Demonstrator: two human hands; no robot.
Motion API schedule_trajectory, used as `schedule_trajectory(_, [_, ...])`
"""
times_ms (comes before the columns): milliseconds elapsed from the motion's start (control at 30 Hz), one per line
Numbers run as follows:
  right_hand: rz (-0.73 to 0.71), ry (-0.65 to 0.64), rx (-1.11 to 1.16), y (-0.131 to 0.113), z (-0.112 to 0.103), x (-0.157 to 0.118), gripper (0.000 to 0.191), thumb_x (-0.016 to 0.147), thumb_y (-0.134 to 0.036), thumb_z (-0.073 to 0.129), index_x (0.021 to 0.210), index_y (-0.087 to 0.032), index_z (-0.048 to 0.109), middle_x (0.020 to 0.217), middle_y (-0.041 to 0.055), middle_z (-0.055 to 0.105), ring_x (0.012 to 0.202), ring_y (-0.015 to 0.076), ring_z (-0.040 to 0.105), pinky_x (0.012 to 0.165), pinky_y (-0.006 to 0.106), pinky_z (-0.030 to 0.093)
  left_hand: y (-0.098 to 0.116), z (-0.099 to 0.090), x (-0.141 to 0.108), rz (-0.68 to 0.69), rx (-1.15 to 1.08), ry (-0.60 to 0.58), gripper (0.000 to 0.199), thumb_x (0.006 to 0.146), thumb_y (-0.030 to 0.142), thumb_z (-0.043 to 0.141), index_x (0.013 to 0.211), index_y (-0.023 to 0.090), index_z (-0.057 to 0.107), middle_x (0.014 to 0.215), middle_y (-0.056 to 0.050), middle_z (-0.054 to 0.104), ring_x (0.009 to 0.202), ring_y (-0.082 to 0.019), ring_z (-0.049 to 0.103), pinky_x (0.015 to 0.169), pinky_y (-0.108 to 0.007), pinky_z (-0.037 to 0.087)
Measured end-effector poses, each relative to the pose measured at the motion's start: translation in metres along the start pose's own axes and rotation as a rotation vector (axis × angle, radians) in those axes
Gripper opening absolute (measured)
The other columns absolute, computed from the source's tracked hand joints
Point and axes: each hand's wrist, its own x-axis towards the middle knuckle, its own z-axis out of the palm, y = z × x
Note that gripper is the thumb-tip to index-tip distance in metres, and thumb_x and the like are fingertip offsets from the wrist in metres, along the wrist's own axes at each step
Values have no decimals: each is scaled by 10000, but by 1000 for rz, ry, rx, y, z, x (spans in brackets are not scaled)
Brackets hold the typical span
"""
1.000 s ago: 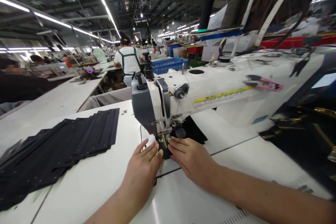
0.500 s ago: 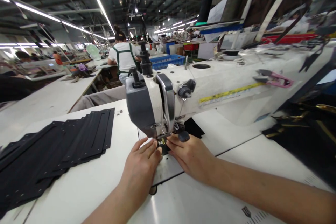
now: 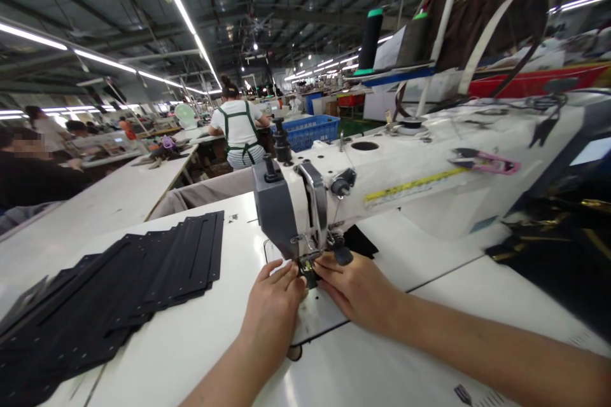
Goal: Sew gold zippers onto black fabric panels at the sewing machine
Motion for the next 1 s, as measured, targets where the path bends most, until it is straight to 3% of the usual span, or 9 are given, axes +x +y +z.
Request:
schedule_trajectory(433, [-28,-28,-37,3,-3,3,163,829,-110,431,839,-127,592,942,120,648,929,232,592,809,363,468,4,-9,7,-74,-46,-83,75,808,98,515,778,151,558,857,-65,682,896,-202,624,874,-392,439])
schedule_trajectory(700, [22,-39,-3,0,2,4,188,840,-113,417,886,-137,598,915,108,643,955,214,574,825,347,452,5,-6,5,-98,-39,-55,74,815,98,511,834,148,562,877,-61,682,897,-194,620,880,-388,424])
schedule_trajectory(867, [-47,-222,19,14,-24,2,247,811,-177,530,1056,-151,554,1049,85,601,990,182,546,838,286,442,-2,-5,2,-87,-11,-61,76,812,93,516,829,147,568,931,-71,670,913,-202,612,855,-392,438])
schedule_trajectory(1000, [33,-325,-293,37,-51,-2,218,801,-112,492,998,-101,585,1041,162,579,1005,268,519,852,420,413,10,-19,4,-59,16,-44,104,811,86,501,787,144,584,901,-88,663,858,-218,614,819,-411,453])
